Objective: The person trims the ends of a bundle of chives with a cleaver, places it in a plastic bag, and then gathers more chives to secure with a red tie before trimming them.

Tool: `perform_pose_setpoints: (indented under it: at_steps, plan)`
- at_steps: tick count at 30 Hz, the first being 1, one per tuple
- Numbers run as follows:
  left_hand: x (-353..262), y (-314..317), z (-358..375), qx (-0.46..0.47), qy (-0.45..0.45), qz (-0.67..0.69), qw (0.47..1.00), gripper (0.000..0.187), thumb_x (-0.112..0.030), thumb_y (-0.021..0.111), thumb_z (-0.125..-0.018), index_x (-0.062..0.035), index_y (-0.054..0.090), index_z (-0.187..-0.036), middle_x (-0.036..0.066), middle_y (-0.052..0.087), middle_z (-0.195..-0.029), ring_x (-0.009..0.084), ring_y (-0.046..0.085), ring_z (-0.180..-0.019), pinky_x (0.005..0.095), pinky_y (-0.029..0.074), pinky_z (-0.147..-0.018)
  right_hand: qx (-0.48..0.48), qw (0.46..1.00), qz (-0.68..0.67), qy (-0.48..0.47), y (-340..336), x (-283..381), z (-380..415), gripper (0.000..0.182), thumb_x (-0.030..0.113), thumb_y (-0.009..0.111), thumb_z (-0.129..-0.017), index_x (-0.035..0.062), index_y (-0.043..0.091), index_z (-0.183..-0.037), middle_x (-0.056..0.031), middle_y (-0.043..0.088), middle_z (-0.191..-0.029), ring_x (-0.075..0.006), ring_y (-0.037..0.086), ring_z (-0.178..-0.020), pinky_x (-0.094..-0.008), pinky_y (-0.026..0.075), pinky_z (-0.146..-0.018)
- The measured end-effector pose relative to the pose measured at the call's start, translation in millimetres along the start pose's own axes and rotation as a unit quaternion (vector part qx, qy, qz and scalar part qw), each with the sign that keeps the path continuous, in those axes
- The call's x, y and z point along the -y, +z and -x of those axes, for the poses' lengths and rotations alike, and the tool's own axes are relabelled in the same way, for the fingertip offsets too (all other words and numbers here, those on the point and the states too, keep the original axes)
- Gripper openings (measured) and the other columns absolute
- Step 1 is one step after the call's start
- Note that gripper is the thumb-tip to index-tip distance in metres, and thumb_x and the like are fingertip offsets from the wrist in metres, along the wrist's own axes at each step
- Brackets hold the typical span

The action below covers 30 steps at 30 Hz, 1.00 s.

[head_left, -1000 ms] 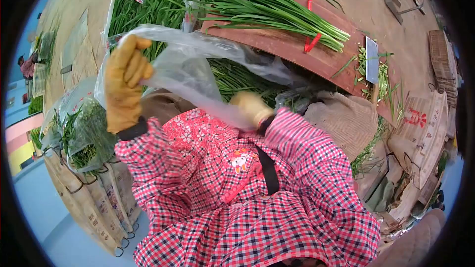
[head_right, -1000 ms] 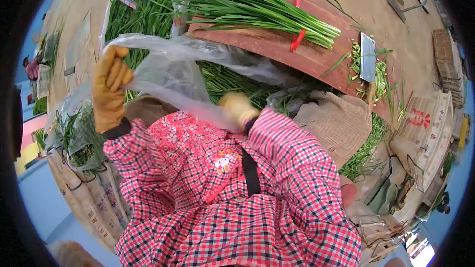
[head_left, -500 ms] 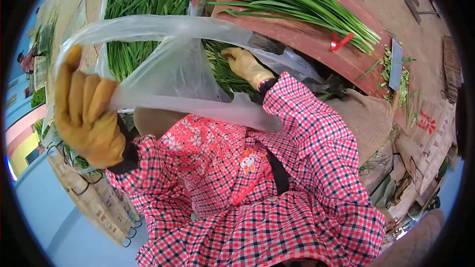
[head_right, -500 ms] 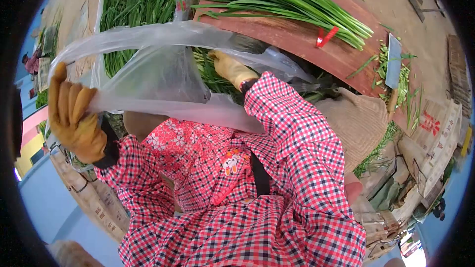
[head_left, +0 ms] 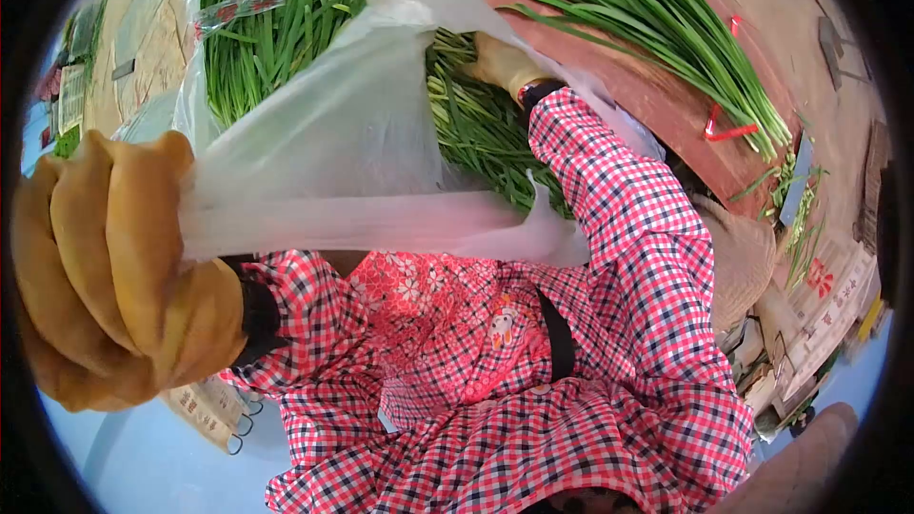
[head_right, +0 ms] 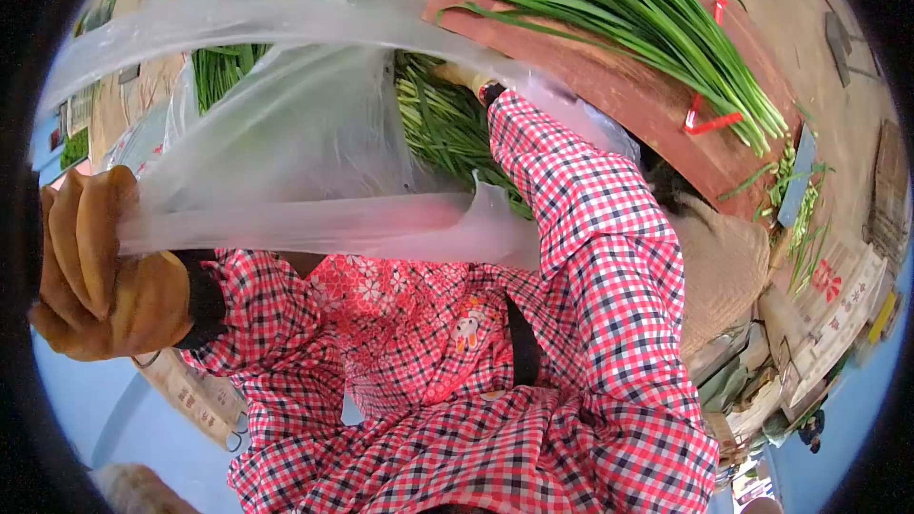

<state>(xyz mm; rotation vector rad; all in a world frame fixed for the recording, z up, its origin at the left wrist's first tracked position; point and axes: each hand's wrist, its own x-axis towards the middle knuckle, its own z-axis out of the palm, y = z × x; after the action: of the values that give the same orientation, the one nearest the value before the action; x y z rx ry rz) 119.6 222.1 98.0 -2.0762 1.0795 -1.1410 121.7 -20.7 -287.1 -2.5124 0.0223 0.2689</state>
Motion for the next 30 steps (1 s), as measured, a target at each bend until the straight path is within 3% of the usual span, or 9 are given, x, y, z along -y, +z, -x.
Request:
perform_pose_setpoints:
  at_steps: [3, 7, 10, 13, 15, 19, 21, 24, 30]
  plan:
    - [15, 8, 12, -0.048, 0.028, 0.008, 0.998, 0.007, -0.018, 0.067, -0.084, -0.022, 0.072, -0.08, -0.004, 0.075, -0.09, 0.0108, 0.072, -0.085, 0.0273, 0.048, -0.07, -0.017, 0.998, 0.054, 0.041, -1, 19, 5, 0.06, 0.029, 0.067, -0.085, -0.0025, 0.049, -0.134, -0.0237, 0.056, -0.132, -0.0398, 0.051, -0.125, -0.0461, 0.04, -0.105]
    - [18, 19, 27, -0.071, -0.033, -0.019, 0.997, 0.003, -0.024, 0.07, -0.084, -0.0239, 0.073, -0.085, -0.006, 0.075, -0.088, 0.0095, 0.072, -0.077, 0.0289, 0.048, -0.064, -0.207, 0.944, 0.254, 0.035, 89, 25, 26, 0.048, 0.016, 0.053, -0.089, 0.0011, 0.049, -0.135, -0.0185, 0.057, -0.13, -0.0337, 0.054, -0.12, -0.0461, 0.039, -0.105]
    - [9, 3, 10, 0.001, 0.061, -0.105, 0.993, 0.007, -0.03, 0.071, -0.084, -0.0236, 0.074, -0.087, -0.007, 0.076, -0.087, 0.0089, 0.071, -0.073, 0.0288, 0.048, -0.062, -0.109, 0.978, 0.174, 0.041, 48, 28, 22, 0.049, 0.011, 0.056, -0.087, 0.0001, 0.049, -0.134, -0.0203, 0.058, -0.127, -0.0351, 0.054, -0.119, -0.0443, 0.042, -0.102]
    - [5, 14, 16, 0.0, 0.005, -0.048, 0.999, 0.011, -0.029, 0.069, -0.086, -0.0195, 0.072, -0.091, -0.004, 0.074, -0.09, 0.0109, 0.071, -0.076, 0.0294, 0.049, -0.065, -0.125, 0.986, 0.105, -0.016, 18, 14, 6, 0.047, 0.007, 0.059, -0.086, 0.0002, 0.052, -0.131, -0.0213, 0.06, -0.122, -0.037, 0.057, -0.114, -0.0447, 0.046, -0.096]
    - [-4, 23, 18, 0.014, -0.077, 0.072, 0.994, 0.014, -0.028, 0.067, -0.087, -0.0167, 0.07, -0.094, -0.002, 0.074, -0.092, 0.0122, 0.07, -0.078, 0.0298, 0.049, -0.067, -0.126, 0.99, 0.061, -0.033, 11, 16, 0, 0.042, 0.005, 0.059, -0.085, 0.0005, 0.056, -0.127, -0.0216, 0.063, -0.117, -0.0384, 0.059, -0.109, -0.0454, 0.048, -0.091]
    - [-33, 42, 22, 0.057, -0.307, 0.368, 0.876, 0.02, -0.027, 0.064, -0.089, -0.0111, 0.067, -0.1, 0.002, 0.072, -0.095, 0.0148, 0.069, -0.082, 0.0305, 0.049, -0.071, -0.111, 0.988, 0.1, 0.032, 32, 23, -6, 0.031, 0.005, 0.059, -0.086, 0.0023, 0.064, -0.116, -0.0207, 0.067, -0.108, -0.0393, 0.065, -0.097, -0.0455, 0.052, -0.083]
    - [-44, 52, 22, 0.078, -0.38, 0.451, 0.804, 0.023, -0.026, 0.062, -0.09, -0.0084, 0.065, -0.103, 0.005, 0.071, -0.097, 0.0161, 0.069, -0.085, 0.0309, 0.05, -0.074, -0.184, 0.973, 0.142, -0.006, 63, 6, 12, 0.021, 0.007, 0.06, -0.085, 0.0032, 0.067, -0.104, -0.02, 0.069, -0.099, -0.0384, 0.067, -0.09, -0.0442, 0.053, -0.078]
    - [-52, 65, 25, 0.104, -0.436, 0.512, 0.733, 0.027, -0.025, 0.06, -0.091, -0.0042, 0.063, -0.108, 0.008, 0.07, -0.1, 0.0181, 0.068, -0.088, 0.0314, 0.05, -0.077, -0.172, 0.977, 0.12, -0.033, 53, -2, 16, 0.022, 0.008, 0.061, -0.084, 0.0029, 0.067, -0.104, -0.02, 0.069, -0.098, -0.0382, 0.067, -0.09, -0.0442, 0.053, -0.078]
    - [-46, 76, 25, 0.132, -0.468, 0.551, 0.679, 0.035, -0.023, 0.055, -0.094, 0.0041, 0.059, -0.116, 0.014, 0.068, -0.106, 0.022, 0.067, -0.095, 0.0325, 0.051, -0.083, -0.108, 0.991, 0.081, -0.021, 34, 13, 17, 0.024, 0.009, 0.063, -0.082, 0.0022, 0.067, -0.104, -0.0201, 0.069, -0.098, -0.0379, 0.067, -0.09, -0.0443, 0.053, -0.078]
